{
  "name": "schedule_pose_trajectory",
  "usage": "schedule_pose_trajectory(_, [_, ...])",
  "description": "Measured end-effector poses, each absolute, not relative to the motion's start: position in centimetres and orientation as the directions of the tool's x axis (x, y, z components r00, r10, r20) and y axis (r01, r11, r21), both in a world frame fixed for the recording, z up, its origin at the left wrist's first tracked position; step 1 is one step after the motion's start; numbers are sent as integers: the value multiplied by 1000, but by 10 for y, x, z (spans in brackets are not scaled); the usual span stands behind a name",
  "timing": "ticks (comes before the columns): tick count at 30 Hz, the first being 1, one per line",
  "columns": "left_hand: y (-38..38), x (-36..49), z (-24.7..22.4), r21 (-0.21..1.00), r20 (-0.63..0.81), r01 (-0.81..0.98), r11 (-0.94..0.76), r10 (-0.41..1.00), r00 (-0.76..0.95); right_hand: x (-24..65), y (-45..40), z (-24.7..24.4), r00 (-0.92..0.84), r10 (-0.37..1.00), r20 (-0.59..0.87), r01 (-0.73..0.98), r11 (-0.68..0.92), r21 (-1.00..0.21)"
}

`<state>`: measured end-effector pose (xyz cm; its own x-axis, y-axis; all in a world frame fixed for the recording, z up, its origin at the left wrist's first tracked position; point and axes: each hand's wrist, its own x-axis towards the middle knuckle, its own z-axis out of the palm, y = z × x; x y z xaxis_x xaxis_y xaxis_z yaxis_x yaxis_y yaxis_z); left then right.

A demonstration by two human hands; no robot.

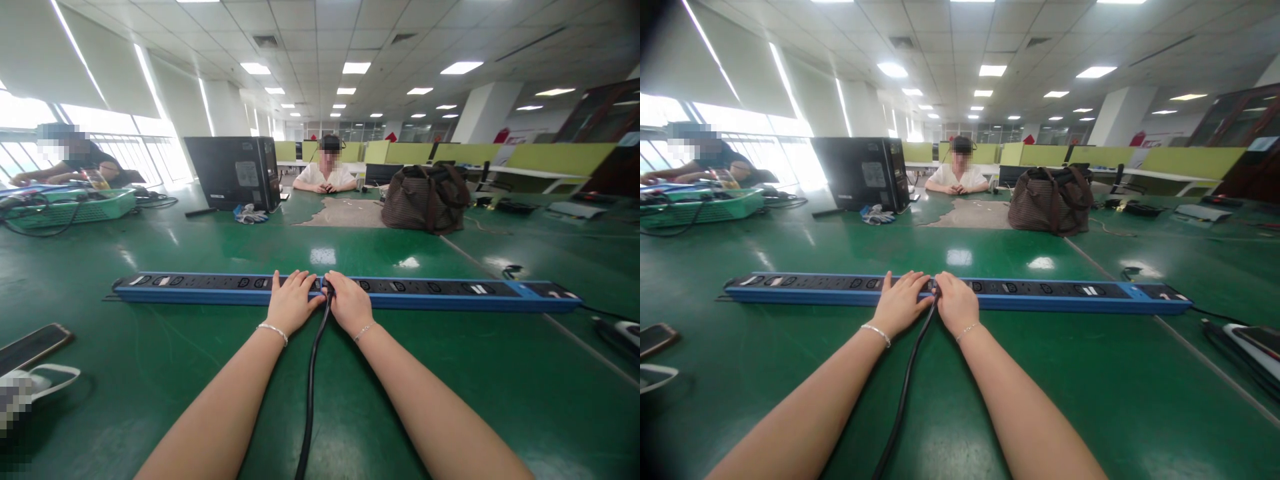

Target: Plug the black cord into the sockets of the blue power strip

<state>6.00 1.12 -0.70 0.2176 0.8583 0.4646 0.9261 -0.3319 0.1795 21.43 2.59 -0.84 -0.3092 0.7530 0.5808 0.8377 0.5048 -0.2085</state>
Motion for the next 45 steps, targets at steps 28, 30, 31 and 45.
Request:
schedule_pose_trajectory(28, [11,62,-6,89,502,952,-292,839,211,249,22,21,-143,580,802,900,414,-139])
schedule_pose_trajectory(30, [11,62,-5,92,496,952,-293,842,212,265,21,30,-48,588,807,931,320,-177])
schedule_pose_trajectory(31, [10,62,-5,92,490,952,-291,846,211,274,20,33,-27,606,795,927,313,-207])
schedule_pose_trajectory(45, [11,62,-4,79,484,956,-284,849,212,327,29,11,60,747,662,861,297,-413])
